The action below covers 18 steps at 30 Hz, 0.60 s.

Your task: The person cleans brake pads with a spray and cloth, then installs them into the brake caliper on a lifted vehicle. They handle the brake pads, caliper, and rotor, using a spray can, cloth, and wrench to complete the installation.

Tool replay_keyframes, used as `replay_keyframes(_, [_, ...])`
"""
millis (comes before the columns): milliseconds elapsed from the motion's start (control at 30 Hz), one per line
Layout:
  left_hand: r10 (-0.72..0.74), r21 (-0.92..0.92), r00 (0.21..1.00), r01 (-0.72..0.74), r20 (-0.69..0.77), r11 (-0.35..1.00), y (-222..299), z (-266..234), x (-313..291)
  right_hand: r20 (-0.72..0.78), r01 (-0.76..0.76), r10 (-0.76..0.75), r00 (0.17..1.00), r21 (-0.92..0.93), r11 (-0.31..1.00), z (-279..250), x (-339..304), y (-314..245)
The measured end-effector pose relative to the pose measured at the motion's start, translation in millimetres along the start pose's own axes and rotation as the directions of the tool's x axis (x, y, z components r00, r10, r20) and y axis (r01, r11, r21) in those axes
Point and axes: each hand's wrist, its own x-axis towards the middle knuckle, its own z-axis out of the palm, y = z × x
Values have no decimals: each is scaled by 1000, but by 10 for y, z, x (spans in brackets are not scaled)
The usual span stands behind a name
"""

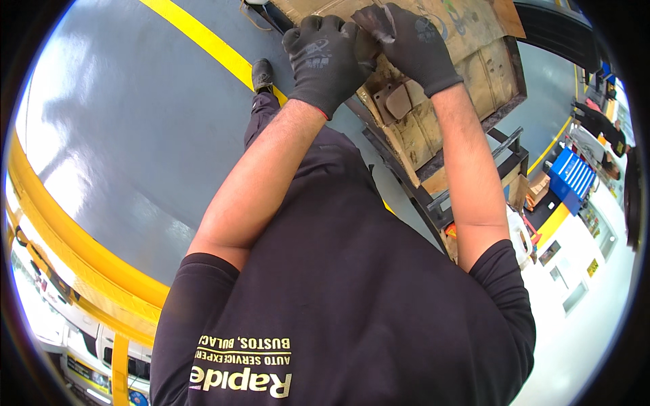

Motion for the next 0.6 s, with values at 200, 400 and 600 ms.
replay_keyframes(200, [6,29,1000,-6,-13,1000,-19,129,-2,-106,46,-42,994,38,998,155,15,-20])
replay_keyframes(400, [-23,-29,999,24,28,999,9,42,27,-110,15,-4,994,99,995,215,12,97])
replay_keyframes(600, [-29,-131,999,27,-17,991,-6,15,20,-83,66,-54,995,142,988,167,56,142])
